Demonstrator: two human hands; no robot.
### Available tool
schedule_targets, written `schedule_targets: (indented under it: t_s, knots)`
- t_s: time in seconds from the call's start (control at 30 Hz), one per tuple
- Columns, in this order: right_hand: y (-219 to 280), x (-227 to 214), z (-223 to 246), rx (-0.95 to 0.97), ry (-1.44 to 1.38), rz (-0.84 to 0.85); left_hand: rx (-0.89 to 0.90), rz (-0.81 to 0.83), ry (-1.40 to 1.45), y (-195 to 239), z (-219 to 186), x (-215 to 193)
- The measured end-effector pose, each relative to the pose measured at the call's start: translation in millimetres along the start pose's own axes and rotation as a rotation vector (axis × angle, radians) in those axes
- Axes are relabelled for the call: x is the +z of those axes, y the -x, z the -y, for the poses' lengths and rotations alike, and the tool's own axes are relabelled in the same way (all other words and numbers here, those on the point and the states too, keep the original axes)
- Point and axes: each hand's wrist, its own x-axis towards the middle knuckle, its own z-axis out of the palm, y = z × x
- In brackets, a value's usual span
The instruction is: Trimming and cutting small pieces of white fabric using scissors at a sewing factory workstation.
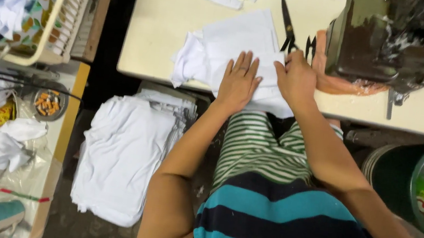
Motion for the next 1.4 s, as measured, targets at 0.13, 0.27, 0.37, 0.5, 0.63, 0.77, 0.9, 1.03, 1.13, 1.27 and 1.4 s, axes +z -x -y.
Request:
schedule_targets:
  t_s: [0.13, 0.27, 0.37, 0.5, 0.63, 0.77, 0.9, 1.03, 1.13, 1.27, 1.4]
  knots:
    - [-0.6, -8.4, -13.6, -0.106, 0.123, -0.127, -0.017, 0.066, -0.064, -17.5, 22.4, 6.7]
    - [-18.9, -6.5, -23.6, 0.023, 0.145, 0.199, -0.164, 0.220, -0.072, -60.7, 66.6, 27.6]
    - [-49.4, -29.2, 5.1, 0.164, 0.172, 0.429, -0.233, 0.419, -0.008, -87.2, 67.2, 6.7]
    - [-67.8, -27.1, 4.6, 0.167, 0.216, 0.485, -0.164, 0.552, -0.018, -106.1, 82.1, 4.8]
    - [-72.1, -49.1, 20.2, 0.313, 0.092, 0.506, -0.052, 0.586, 0.257, -82.4, 56.8, -73.9]
    - [-81.6, -2.0, -33.3, 0.570, -0.290, 0.399, -0.138, 0.233, 0.869, -41.4, 72.8, -86.3]
    - [-75.8, -50.4, 29.7, 1.052, -1.307, 0.111, -0.055, 0.049, 1.046, -1.1, 49.8, -123.8]
    - [-37.1, -50.3, 14.9, 0.794, -1.710, 0.318, -0.020, -0.252, 1.490, 16.3, 36.3, -115.3]
    - [3.3, -37.7, -26.0, 0.186, -1.844, 0.771, -0.001, -0.386, 1.722, 21.2, 29.0, -108.8]
    - [51.2, -120.3, 16.3, -0.240, -1.759, 0.999, -0.040, -0.427, 1.743, 17.7, 16.4, -113.2]
    - [98.2, -136.2, 26.8, -0.239, -1.992, 0.995, -0.114, -0.448, 1.828, 10.2, 7.6, -115.8]
